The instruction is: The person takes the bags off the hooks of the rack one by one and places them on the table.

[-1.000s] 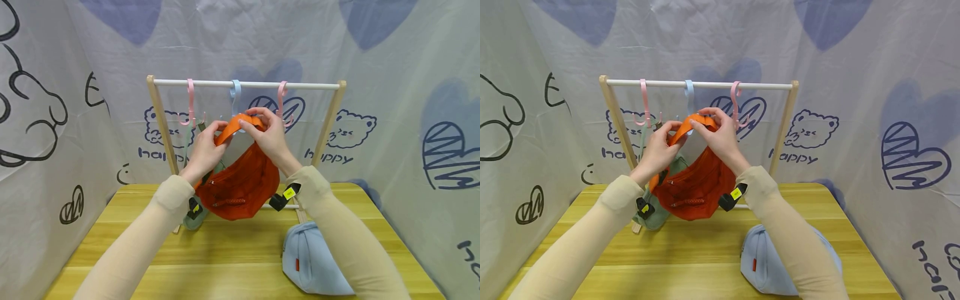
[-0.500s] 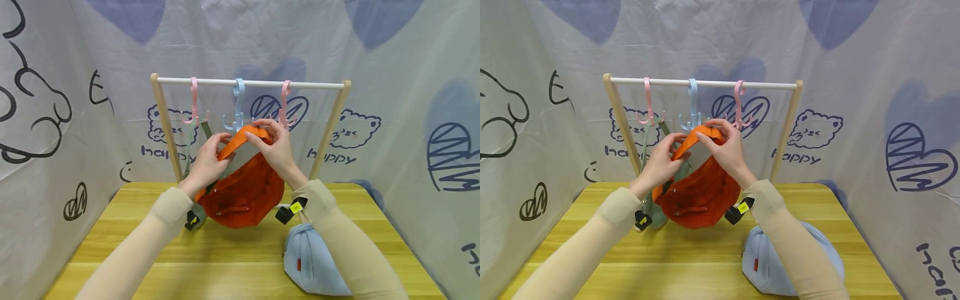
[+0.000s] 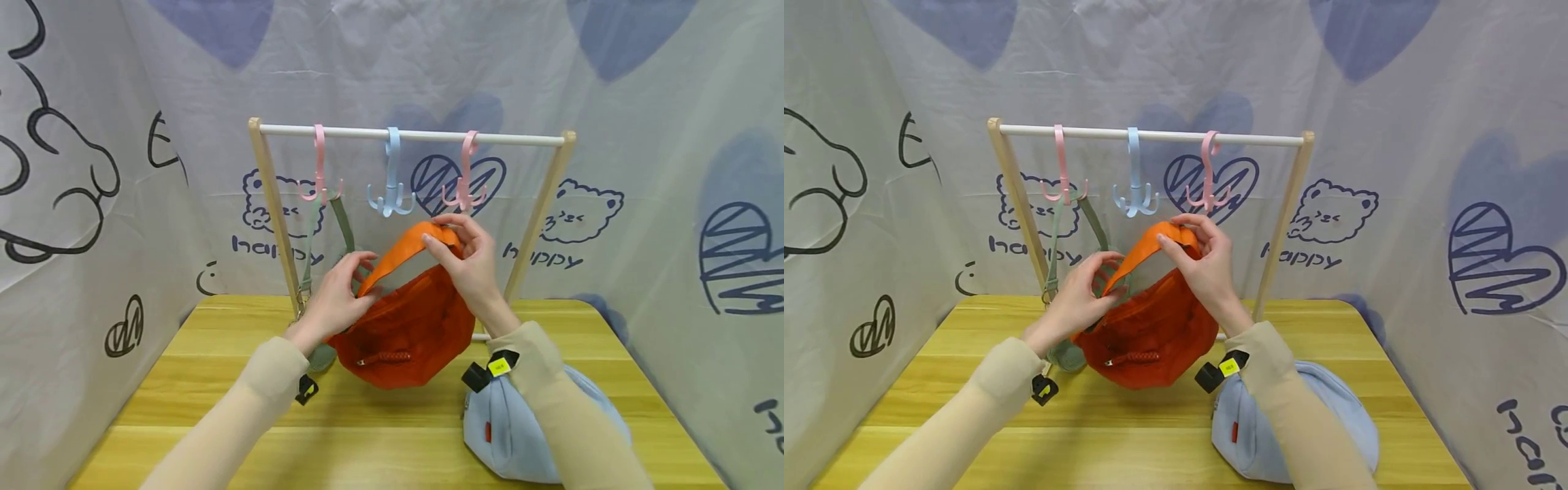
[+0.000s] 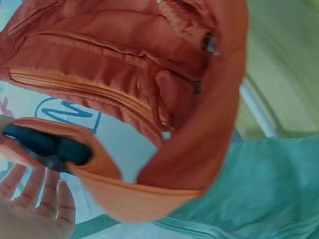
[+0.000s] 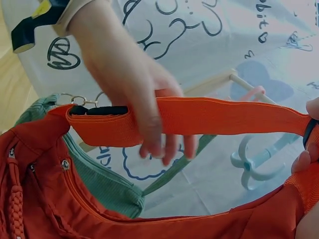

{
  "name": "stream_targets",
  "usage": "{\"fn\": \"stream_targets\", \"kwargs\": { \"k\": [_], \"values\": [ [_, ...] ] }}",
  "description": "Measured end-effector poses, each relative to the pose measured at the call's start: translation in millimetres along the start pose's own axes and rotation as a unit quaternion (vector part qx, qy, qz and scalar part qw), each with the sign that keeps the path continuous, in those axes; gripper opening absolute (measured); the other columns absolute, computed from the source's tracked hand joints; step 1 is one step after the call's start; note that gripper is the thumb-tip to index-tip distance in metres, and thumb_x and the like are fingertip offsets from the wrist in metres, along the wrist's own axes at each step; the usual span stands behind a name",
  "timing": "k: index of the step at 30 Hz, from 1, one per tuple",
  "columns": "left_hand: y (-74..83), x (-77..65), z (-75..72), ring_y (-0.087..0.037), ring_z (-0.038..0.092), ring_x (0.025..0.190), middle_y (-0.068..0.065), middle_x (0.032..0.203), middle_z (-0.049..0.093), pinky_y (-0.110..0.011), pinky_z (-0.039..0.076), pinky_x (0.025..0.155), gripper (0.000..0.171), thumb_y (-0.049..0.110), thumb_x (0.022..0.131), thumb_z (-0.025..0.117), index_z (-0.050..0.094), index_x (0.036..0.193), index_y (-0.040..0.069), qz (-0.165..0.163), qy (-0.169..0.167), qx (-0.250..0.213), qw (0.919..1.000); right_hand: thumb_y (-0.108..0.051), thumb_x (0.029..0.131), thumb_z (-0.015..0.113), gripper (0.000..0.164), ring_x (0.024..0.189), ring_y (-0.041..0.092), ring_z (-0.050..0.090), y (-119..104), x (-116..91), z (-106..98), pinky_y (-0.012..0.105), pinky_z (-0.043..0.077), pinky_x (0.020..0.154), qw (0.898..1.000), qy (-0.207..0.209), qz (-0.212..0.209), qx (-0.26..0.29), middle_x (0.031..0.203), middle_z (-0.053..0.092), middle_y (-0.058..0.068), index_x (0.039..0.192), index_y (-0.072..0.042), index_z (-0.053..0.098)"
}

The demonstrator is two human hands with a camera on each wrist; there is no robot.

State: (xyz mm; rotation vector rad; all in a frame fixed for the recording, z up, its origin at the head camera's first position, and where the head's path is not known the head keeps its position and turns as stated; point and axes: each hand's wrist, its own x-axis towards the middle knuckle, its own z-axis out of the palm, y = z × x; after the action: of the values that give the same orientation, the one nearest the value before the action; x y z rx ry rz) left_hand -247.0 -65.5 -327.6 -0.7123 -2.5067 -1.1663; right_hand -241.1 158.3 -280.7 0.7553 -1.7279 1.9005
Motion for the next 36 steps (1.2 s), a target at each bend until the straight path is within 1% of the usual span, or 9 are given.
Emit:
{"fn": "stream_targets", "kwargs": {
  "k": [5,10,13,17,23,26,30,33,36],
  "values": [
    [-7.9,-14.4,4.9,-0.025,0.063,0.108,-0.007,0.125,0.062,-0.044,0.055,0.09,0.053,0.02,0.089,0.075,0.054,0.138,0.015,-0.018,-0.023,0.002,0.9996,0.006,0.089,0.064,0.03,0.083,0.007,0.064,2,-14,-5,0.016,0.056,0.075,1.0,0.012,0.009,0.011,0.099,0.072,-0.008,0.119,0.011,0.058],
    [-12.7,-28.3,9.8,-0.024,0.063,0.11,-0.006,0.126,0.062,-0.048,0.054,0.094,0.056,0.028,0.089,0.076,0.054,0.139,0.017,-0.021,-0.049,-0.009,0.9986,0.005,0.09,0.064,0.027,0.086,0.008,0.065,4,-28,-8,0.016,0.057,0.078,1.0,0.014,0.026,0.011,0.101,0.072,-0.007,0.115,-0.006,0.064],
    [-16.0,-36.4,12.8,-0.022,0.061,0.112,-0.002,0.129,0.06,-0.045,0.054,0.094,0.055,0.039,0.089,0.077,0.054,0.135,0.022,-0.043,-0.078,-0.028,0.9957,0.006,0.09,0.063,0.029,0.086,0.008,0.065,7,-34,-10,0.016,0.057,0.076,0.999,0.016,0.028,0.017,0.101,0.072,-0.006,0.114,-0.011,0.064],
    [-25.2,-48.0,16.7,-0.022,0.06,0.116,-0.001,0.133,0.059,-0.04,0.053,0.094,0.049,0.049,0.088,0.074,0.055,0.125,0.023,-0.081,-0.112,-0.047,0.9892,0.009,0.089,0.062,0.03,0.085,0.008,0.065,11,-42,-15,0.016,0.057,0.075,0.999,0.017,0.016,0.026,0.102,0.072,-0.006,0.115,-0.006,0.064],
    [-43.4,-66.3,23.7,-0.025,0.06,0.123,-0.006,0.134,0.058,-0.043,0.05,0.099,0.032,0.043,0.096,0.067,0.058,0.115,0.02,-0.113,-0.156,-0.088,0.9773,0.008,0.087,0.063,0.029,0.087,0.009,0.066,16,-54,-22,0.017,0.057,0.079,1.0,0.006,0.004,0.03,0.103,0.072,-0.005,0.116,0.003,0.061],
    [-50.7,-74.1,28.1,-0.026,0.061,0.122,-0.007,0.134,0.057,-0.045,0.05,0.1,0.028,0.044,0.099,0.061,0.06,0.113,0.019,-0.115,-0.176,-0.097,0.9728,0.006,0.088,0.064,0.029,0.088,0.009,0.065,18,-60,-24,0.017,0.056,0.079,1.0,-0.004,0.005,0.026,0.104,0.072,-0.004,0.116,0.001,0.062],
    [-56.4,-82.8,34.0,-0.029,0.063,0.118,-0.009,0.131,0.059,-0.046,0.051,0.1,0.028,0.044,0.102,0.055,0.063,0.112,0.019,-0.104,-0.197,-0.082,0.9714,0.008,0.087,0.063,0.032,0.089,0.009,0.065,21,-66,-27,0.017,0.056,0.079,1.0,-0.015,-0.001,0.022,0.105,0.071,-0.004,0.117,-0.002,0.063],
    [-58.6,-87.4,38.1,-0.029,0.062,0.117,-0.008,0.129,0.061,-0.046,0.05,0.1,0.028,0.043,0.103,0.053,0.066,0.112,0.019,-0.103,-0.216,-0.075,0.9681,0.011,0.085,0.062,0.033,0.089,0.009,0.065,24,-70,-28,0.017,0.056,0.08,0.999,-0.026,-0.017,0.021,0.107,0.071,-0.004,0.117,0.004,0.061],
    [-60.9,-91.2,42.0,-0.027,0.061,0.117,-0.007,0.127,0.064,-0.046,0.049,0.1,0.035,0.046,0.104,0.049,0.066,0.115,0.018,-0.111,-0.244,-0.066,0.9612,0.013,0.083,0.061,0.035,0.09,0.008,0.065,26,-73,-29,0.017,0.055,0.079,0.999,-0.032,-0.031,0.021,0.108,0.071,-0.004,0.117,0.007,0.06]
  ]
}}
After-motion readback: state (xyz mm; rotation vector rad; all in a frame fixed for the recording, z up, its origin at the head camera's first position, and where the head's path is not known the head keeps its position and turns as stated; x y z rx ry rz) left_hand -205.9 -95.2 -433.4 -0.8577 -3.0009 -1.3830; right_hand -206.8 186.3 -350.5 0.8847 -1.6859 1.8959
